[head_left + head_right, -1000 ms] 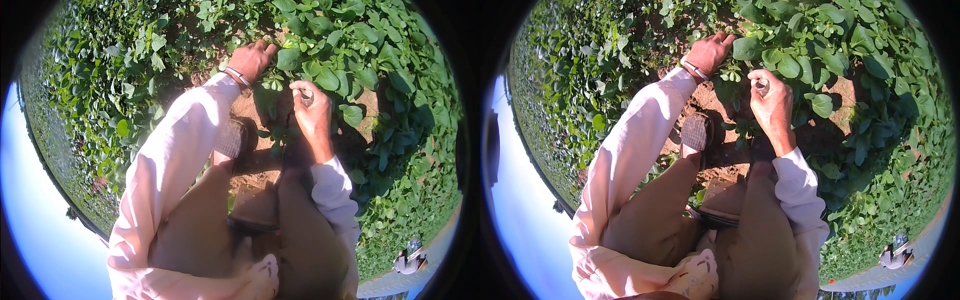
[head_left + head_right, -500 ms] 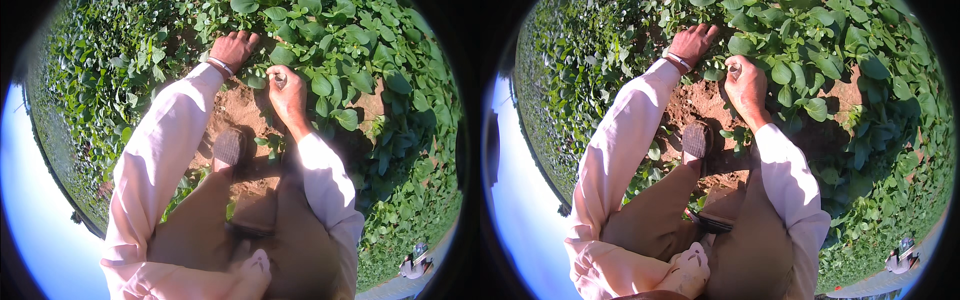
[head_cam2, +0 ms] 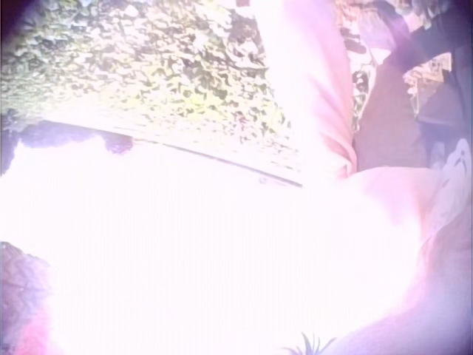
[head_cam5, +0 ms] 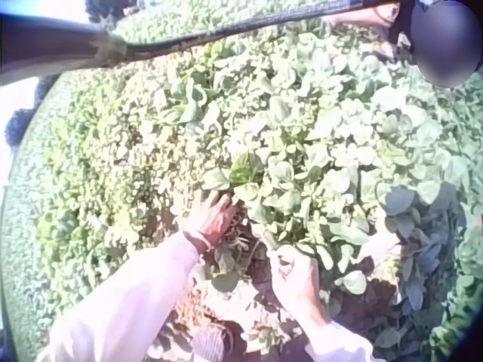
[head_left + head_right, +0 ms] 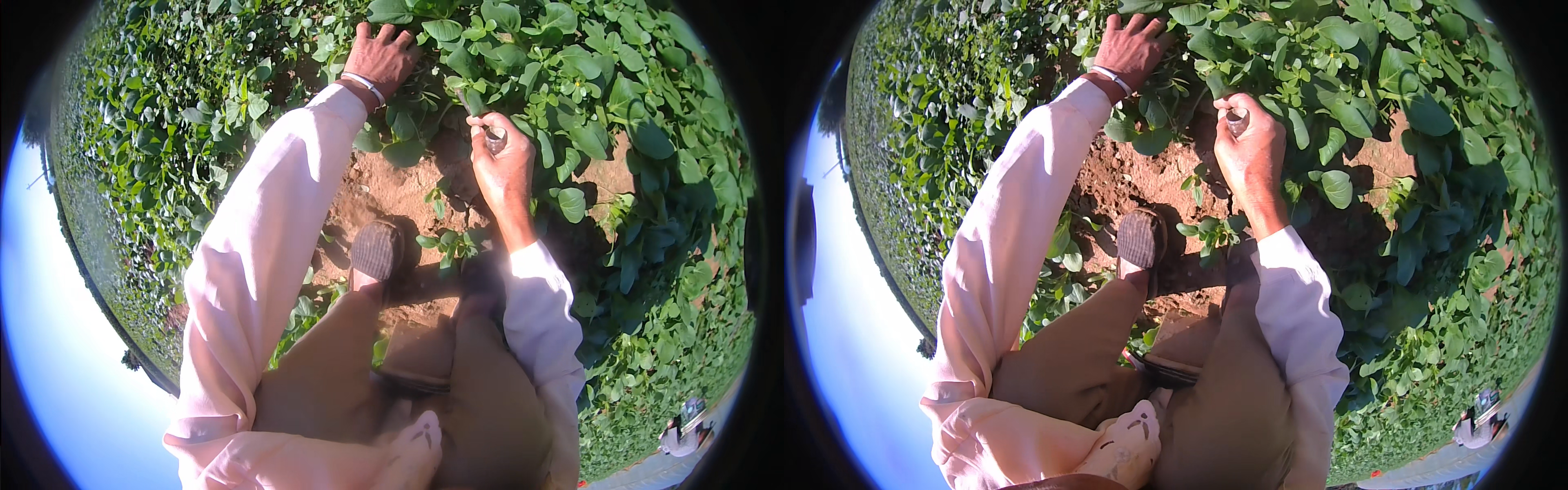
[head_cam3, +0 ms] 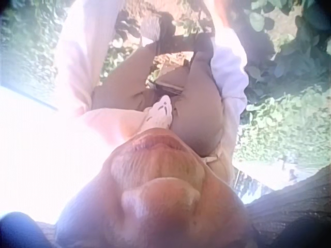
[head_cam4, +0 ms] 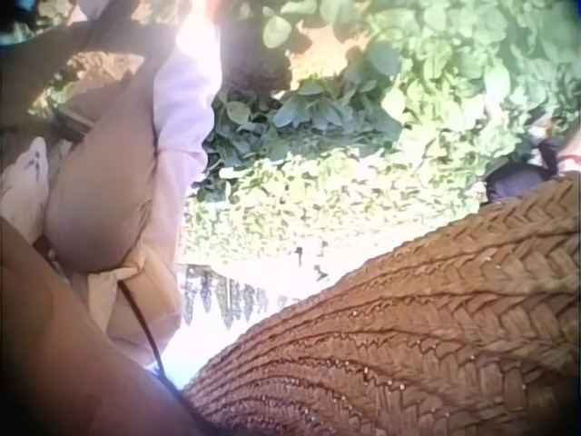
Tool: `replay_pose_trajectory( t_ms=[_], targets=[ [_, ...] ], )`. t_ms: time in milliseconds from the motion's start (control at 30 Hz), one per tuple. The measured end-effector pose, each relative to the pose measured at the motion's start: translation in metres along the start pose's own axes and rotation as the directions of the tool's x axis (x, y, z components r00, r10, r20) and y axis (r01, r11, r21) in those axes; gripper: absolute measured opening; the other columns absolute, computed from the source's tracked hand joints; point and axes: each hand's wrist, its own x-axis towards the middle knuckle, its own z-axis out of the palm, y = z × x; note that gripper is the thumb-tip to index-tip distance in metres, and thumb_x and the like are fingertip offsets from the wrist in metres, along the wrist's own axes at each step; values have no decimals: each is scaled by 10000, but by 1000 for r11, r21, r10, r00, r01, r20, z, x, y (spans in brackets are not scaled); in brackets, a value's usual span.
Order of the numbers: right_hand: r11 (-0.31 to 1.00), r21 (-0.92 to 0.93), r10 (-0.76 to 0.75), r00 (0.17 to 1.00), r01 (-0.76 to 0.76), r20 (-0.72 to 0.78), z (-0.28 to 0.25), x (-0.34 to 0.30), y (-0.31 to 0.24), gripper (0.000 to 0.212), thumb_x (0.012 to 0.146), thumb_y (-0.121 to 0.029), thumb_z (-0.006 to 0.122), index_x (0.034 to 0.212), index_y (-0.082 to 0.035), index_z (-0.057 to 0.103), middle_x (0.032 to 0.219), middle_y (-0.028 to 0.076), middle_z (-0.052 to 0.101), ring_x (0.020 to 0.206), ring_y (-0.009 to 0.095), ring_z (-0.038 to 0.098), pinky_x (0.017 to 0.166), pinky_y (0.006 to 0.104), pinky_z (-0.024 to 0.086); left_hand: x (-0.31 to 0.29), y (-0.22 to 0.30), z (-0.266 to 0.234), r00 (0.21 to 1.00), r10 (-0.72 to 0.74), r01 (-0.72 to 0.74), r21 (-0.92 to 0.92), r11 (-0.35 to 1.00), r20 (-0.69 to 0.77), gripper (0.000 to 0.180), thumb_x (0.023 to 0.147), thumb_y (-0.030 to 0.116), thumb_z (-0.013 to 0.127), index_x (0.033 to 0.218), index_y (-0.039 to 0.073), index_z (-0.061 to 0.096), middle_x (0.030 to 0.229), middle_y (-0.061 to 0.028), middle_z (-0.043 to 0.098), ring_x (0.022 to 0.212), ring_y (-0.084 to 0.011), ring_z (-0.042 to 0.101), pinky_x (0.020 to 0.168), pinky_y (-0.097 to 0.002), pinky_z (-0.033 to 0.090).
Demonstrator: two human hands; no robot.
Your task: The person uses a knife to cut green leaves from plants in a field and places the leaves into a yellow bucket by hand.
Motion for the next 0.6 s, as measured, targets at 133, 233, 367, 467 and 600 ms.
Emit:
replay_pose_trajectory(
  t_ms=[133, 233, 367, 467, 600],
  targets=[
    [999, -32, -37, 998, 39, 50, 1, -5, 0, 118, 808, 11, 646, 915, -36, 631, 737, 122, 675, 663, 217, 687, 604, 287, 494, -15, -13, 27, 992, -96, 67, -309, 949, -80, 581, 648, 65, 715, 1198, 128, 540, 1208, -75, 572, 1148, -264, 518, 858, -422, 406],
    [994, -108, -19, 998, 26, 64, -1, 1, -13, 125, 800, 10, 648, 912, -40, 628, 743, 127, 676, 669, 235, 690, 605, 303, 501, -21, -15, 34, 969, -187, 80, -509, 857, -162, 616, 630, 5, 688, 1217, 78, 516, 1194, -104, 549, 1119, -304, 526, 872, -424, 440],
    [992, -125, -3, 997, 12, 71, 5, 4, -20, 146, 784, 1, 654, 915, -61, 637, 762, 137, 682, 709, 285, 693, 618, 344, 509, -20, -20, 41, 961, -235, 99, -616, 781, -143, 698, 559, 32, 758, 1216, 68, 522, 1167, -150, 566, 1110, -371, 526, 940, -441, 432],
    [986, -156, -60, 998, 65, 32, 33, 34, -6, 182, 759, -2, 653, 923, -80, 655, 798, 139, 690, 722, 299, 688, 639, 354, 522, -2, -5, 37, 946, -260, 70, -660, 748, -193, 650, 576, 10, 721, 1196, 61, 534, 1112, -183, 588, 1051, -390, 550, 878, -428, 484],
    [999, -21, -40, 998, 41, 48, 38, 50, -5, 175, 802, 13, 634, 960, -57, 664, 778, 113, 697, 694, 200, 691, 635, 296, 514, -7, -11, 35, 933, -307, 78, -727, 682, -188, 630, 618, 13, 713, 1215, 42, 513, 1114, -174, 586, 1044, -377, 566, 885, -423, 500]
  ],
)
